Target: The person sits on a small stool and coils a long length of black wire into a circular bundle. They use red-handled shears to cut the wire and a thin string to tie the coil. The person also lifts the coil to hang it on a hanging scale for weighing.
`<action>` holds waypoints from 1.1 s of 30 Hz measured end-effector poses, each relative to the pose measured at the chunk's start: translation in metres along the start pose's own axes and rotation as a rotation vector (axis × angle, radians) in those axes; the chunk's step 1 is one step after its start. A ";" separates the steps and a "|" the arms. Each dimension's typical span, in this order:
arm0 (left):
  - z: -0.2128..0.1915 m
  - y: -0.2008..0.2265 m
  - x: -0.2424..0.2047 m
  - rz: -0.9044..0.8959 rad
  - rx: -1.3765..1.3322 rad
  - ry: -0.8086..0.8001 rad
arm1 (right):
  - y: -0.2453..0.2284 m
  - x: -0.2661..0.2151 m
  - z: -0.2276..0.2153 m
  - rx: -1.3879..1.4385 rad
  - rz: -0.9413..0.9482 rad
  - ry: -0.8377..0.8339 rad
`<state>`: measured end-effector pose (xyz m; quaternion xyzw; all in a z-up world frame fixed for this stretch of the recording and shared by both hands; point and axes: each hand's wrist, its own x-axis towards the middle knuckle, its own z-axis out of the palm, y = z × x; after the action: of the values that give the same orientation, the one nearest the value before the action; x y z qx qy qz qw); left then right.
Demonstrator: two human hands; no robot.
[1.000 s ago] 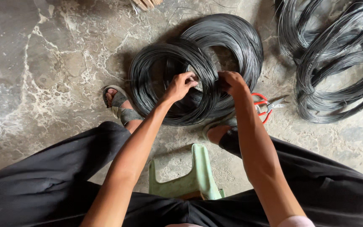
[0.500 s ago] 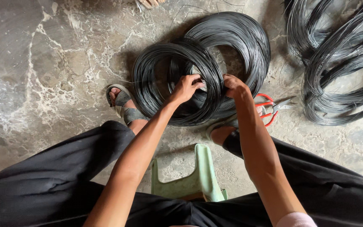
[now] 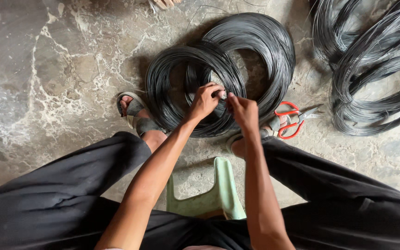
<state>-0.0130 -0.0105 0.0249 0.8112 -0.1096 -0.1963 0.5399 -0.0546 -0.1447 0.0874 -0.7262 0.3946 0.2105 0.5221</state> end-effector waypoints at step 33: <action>-0.015 0.017 -0.031 -0.016 0.043 -0.049 | 0.025 0.029 0.049 0.373 0.195 0.196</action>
<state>-0.0337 0.0078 0.0521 0.8184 -0.1203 -0.2181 0.5178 -0.0517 -0.1135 0.0341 -0.5926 0.5436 0.1119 0.5839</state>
